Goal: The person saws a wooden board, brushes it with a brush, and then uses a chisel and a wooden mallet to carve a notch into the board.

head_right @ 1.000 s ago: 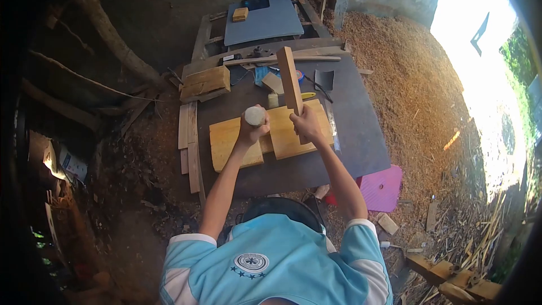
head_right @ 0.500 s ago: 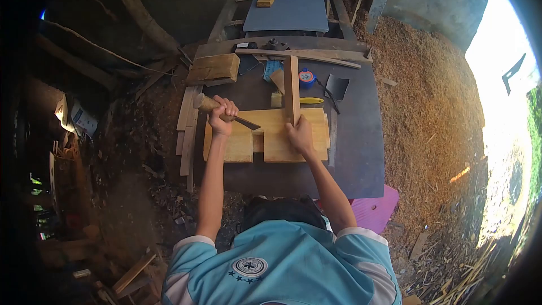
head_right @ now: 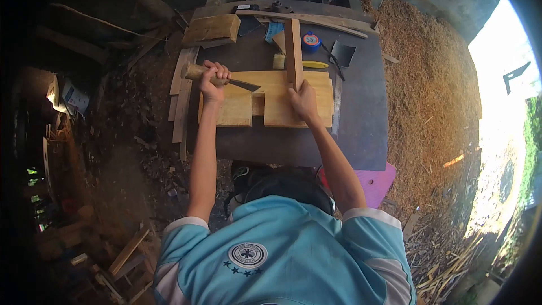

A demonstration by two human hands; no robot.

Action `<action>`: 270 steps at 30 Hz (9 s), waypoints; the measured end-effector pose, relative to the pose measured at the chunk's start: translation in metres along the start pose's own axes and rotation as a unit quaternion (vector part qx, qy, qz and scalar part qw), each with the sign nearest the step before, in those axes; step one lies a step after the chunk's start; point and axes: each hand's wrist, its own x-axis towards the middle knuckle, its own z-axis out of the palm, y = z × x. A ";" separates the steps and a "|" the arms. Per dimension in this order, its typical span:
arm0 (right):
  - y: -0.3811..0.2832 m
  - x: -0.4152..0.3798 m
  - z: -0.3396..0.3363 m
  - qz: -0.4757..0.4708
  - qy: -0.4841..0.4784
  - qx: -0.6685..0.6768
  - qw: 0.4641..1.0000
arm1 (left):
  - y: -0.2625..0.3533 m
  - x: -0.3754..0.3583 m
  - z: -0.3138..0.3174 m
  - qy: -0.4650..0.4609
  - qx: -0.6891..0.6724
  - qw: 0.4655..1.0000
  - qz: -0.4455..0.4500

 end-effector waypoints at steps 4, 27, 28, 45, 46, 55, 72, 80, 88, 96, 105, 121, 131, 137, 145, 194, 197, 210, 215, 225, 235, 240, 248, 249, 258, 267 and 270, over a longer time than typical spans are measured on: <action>-0.007 -0.004 -0.004 0.021 -0.028 0.001 0.999 | 0.000 -0.006 0.007 -0.013 0.048 0.999 0.005; 0.003 0.006 -0.005 0.024 -0.047 0.025 0.998 | -0.013 0.039 0.034 -0.109 0.088 0.986 -0.091; 0.002 0.006 -0.006 0.030 -0.051 0.022 0.998 | -0.013 0.038 0.036 -0.114 0.102 0.985 -0.083; 0.016 0.014 -0.003 0.083 -0.082 0.018 0.993 | -0.012 0.044 0.037 -0.186 0.055 0.974 -0.115; 0.014 0.013 -0.003 0.083 -0.080 0.020 0.993 | -0.011 0.045 0.034 -0.218 0.035 0.969 -0.113; 0.010 0.014 -0.004 0.089 -0.088 0.034 0.992 | -0.033 0.044 0.070 -0.175 0.291 0.936 -0.095; -0.272 -0.016 -0.139 -0.199 -0.015 0.173 0.964 | -0.015 0.031 0.053 -0.135 0.235 0.958 -0.096; -0.191 -0.010 -0.100 -0.123 -0.231 -0.181 0.948 | -0.020 0.029 0.050 -0.133 0.222 0.961 -0.093; -0.263 -0.029 -0.152 -0.112 -0.093 0.009 0.989 | -0.014 0.029 0.054 -0.128 0.206 0.966 -0.091; -0.234 -0.032 -0.158 -0.098 -0.081 -0.002 0.992 | 0.006 0.029 0.026 -0.072 -0.082 0.994 -0.030; -0.213 -0.025 -0.143 -0.142 -0.127 -0.072 0.979 | -0.011 0.033 0.023 -0.135 0.024 0.988 -0.065; -0.208 -0.024 -0.131 -0.141 -0.183 -0.118 0.966 | -0.010 0.031 0.035 -0.159 0.099 0.980 -0.074; -0.198 -0.019 -0.126 -0.155 -0.199 -0.128 0.959 | -0.008 0.030 0.036 -0.158 0.112 0.979 -0.060; -0.209 -0.022 -0.117 -0.122 -0.201 -0.115 0.965 | -0.012 0.029 0.033 -0.154 0.098 0.979 -0.088; -0.209 -0.016 -0.118 -0.047 -0.282 -0.158 0.945 | -0.031 0.036 0.034 -0.155 0.071 0.983 -0.073; -0.258 -0.064 -0.172 -0.178 -0.045 -0.007 0.983 | -0.020 0.065 -0.014 0.012 -0.085 0.987 -0.139; -0.245 -0.067 -0.174 -0.133 -0.032 -0.009 0.991 | -0.003 0.055 -0.014 -0.005 -0.084 0.991 -0.109; -0.226 -0.053 -0.154 -0.180 -0.140 -0.127 0.965 | -0.016 0.045 0.027 -0.056 0.061 0.994 -0.073; -0.221 -0.050 -0.140 -0.170 -0.177 -0.103 0.964 | -0.019 0.041 0.043 0.035 0.113 0.992 -0.054; -0.212 -0.045 -0.122 -0.217 -0.222 -0.077 0.947 | -0.020 0.025 0.023 -0.026 0.072 0.997 -0.023; -0.220 -0.046 -0.125 -0.185 -0.256 -0.118 0.941 | -0.030 0.041 0.049 -0.122 0.167 0.978 -0.015; -0.203 -0.045 -0.125 -0.211 -0.221 -0.103 0.947 | -0.019 0.046 0.034 -0.051 0.083 0.992 -0.076; -0.208 -0.045 -0.124 -0.177 -0.240 -0.132 0.945 | -0.021 0.051 0.034 -0.052 0.079 0.993 -0.068; -0.211 -0.045 -0.125 -0.161 -0.253 -0.143 0.943 | -0.026 0.053 0.031 -0.081 0.079 0.991 -0.073; -0.204 -0.047 -0.125 -0.177 -0.248 -0.146 0.941 | -0.085 0.073 -0.001 -0.165 0.213 0.954 -0.131; -0.199 -0.047 -0.130 -0.166 -0.231 -0.156 0.946 | -0.034 0.067 -0.017 0.041 -0.023 0.992 -0.120; -0.198 -0.042 -0.125 -0.185 -0.238 -0.147 0.942 | -0.028 0.060 0.005 0.017 0.036 0.994 -0.100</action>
